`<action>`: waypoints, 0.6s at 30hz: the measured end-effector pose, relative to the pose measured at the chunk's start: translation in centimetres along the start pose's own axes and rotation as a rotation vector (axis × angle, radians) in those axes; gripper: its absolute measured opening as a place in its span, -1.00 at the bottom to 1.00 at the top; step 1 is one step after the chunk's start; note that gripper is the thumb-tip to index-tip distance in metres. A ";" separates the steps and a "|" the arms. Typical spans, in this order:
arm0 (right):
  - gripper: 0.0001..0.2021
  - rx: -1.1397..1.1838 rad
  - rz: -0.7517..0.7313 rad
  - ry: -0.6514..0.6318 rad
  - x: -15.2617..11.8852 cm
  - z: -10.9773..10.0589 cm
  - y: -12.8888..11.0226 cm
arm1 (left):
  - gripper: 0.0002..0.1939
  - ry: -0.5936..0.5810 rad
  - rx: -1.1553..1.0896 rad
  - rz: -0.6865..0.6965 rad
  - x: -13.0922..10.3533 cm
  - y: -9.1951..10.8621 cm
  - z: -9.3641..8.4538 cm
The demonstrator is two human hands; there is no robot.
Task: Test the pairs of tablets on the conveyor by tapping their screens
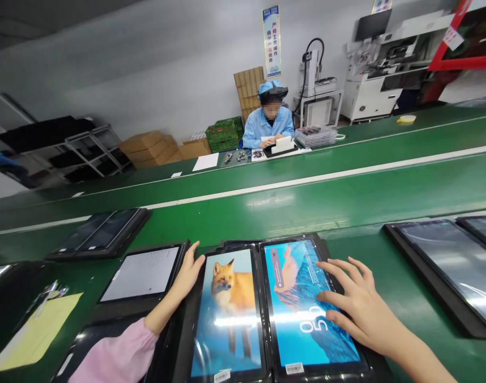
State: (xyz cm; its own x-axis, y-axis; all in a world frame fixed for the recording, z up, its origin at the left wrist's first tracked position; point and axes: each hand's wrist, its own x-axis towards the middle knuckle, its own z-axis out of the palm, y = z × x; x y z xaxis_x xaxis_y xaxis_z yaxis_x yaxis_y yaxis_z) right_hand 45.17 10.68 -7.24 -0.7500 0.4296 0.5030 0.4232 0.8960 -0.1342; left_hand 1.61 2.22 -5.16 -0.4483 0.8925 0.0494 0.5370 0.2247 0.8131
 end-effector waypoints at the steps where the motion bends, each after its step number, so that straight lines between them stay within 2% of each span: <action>1: -0.61 -0.009 -0.011 -0.011 0.1 0.2 -0.4 | -0.32 0.011 -0.033 -0.009 0.3 0.3 0.0; 3: -0.58 -0.003 -0.069 -0.043 0.5 0.5 -1.8 | -0.34 0.021 -0.053 -0.003 0.6 1.0 -0.1; 5: -0.43 0.004 -0.170 -0.066 1.0 0.3 -3.5 | -0.37 0.013 -0.078 0.005 0.5 1.9 -0.4; 7: -0.28 -0.015 -0.252 -0.068 1.3 -0.3 -4.8 | -0.41 0.006 -0.127 0.004 0.1 2.9 -0.5; 9: -0.23 -0.029 -0.253 -0.053 1.2 -1.3 -5.2 | -0.44 0.043 -0.163 0.033 -0.3 4.1 -0.7; 12: -0.30 -0.005 -0.166 -0.045 0.1 -2.3 -4.3 | -0.54 0.135 -0.153 0.129 -1.2 5.8 -1.2; 13: -0.35 0.000 -0.150 -0.046 -0.5 -2.4 -3.8 | -0.60 0.125 -0.150 0.146 -1.7 6.2 -1.6; 16: -0.46 0.012 -0.108 -0.023 -2.7 -1.6 -2.3 | -0.76 -0.002 -0.103 0.183 -4.0 7.1 -3.1; 18: -0.46 0.036 -0.041 0.032 -4.2 -0.8 -1.8 | -0.75 -0.039 0.025 0.239 -6.1 7.0 -4.0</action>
State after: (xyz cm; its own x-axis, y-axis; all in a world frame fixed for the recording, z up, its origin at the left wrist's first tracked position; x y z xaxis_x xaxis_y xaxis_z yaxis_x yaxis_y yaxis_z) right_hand 47.96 7.21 -8.41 -0.7493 0.3893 0.5357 0.3736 0.9164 -0.1433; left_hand 5.23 -3.19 2.57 -0.2784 0.9358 0.2163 0.6428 0.0142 0.7659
